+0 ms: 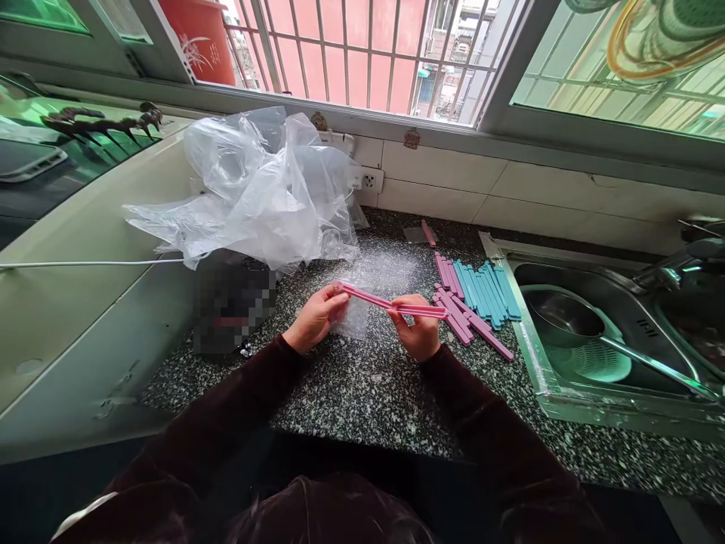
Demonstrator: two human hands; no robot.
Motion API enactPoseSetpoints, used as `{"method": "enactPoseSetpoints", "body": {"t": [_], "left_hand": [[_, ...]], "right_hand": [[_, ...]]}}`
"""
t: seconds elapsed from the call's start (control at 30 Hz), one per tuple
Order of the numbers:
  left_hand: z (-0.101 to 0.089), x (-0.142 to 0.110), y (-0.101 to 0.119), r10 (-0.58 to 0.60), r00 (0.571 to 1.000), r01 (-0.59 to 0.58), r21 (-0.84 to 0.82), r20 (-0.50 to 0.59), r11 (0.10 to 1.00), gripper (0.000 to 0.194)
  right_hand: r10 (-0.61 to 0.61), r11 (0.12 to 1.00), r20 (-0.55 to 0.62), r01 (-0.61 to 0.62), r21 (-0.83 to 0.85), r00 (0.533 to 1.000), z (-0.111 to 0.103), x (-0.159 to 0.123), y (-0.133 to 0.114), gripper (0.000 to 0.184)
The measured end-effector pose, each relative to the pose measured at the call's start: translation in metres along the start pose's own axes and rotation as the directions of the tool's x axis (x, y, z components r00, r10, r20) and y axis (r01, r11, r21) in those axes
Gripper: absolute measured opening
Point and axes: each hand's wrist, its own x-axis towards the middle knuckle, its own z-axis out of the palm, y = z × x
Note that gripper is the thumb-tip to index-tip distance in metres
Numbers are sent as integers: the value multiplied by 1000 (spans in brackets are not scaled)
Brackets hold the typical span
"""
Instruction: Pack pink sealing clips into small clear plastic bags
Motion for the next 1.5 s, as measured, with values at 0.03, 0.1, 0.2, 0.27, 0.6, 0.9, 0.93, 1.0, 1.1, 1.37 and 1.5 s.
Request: {"method": "enactPoseSetpoints", "body": {"t": [0.03,0.1,0.2,0.27,0.6,0.9,0.93,1.0,1.1,1.37,1.5], "left_hand": [[1,-2,2,8,999,-9,27,39,1000,24],[2,-5,3,16,995,-23,63,98,998,24],[4,-9,4,16,985,-31,85,171,996,26],[5,-11,4,18,982,-36,89,188,995,28],[7,-10,2,-4,984,-18,125,175,992,33],[4,-8,-3,52,992,-66,118,117,991,33],[4,-8,-2,64,990,-77,99,123,992,33],[5,-9,-1,78,990,-88,75,121,993,32],[4,-7,-4,62,994,-70,98,87,993,33],[2,-5,-7,-5,996,-1,67,91,998,38],[4,-5,-5,-23,996,20,30,82,999,37]], "right_hand": [[2,1000,-28,-2,-6,1000,-2,1,1,3],[5,1000,-90,-7,-23,996,-5,3,5,5],[30,998,-158,-38,-52,987,-8,5,10,5],[49,996,-164,-60,-65,985,-9,6,12,4],[11,999,-47,-9,38,999,-2,1,-1,7],[59,997,-42,-57,42,997,3,-3,-2,6],[69,997,-47,-67,40,996,3,-4,-2,5],[67,997,-47,-65,43,997,4,-5,-2,4],[27,997,-29,-25,67,999,5,-5,-3,8],[-17,994,-6,17,109,1000,4,-4,-8,16],[-26,994,-3,26,106,1000,4,-5,-8,16]]}}
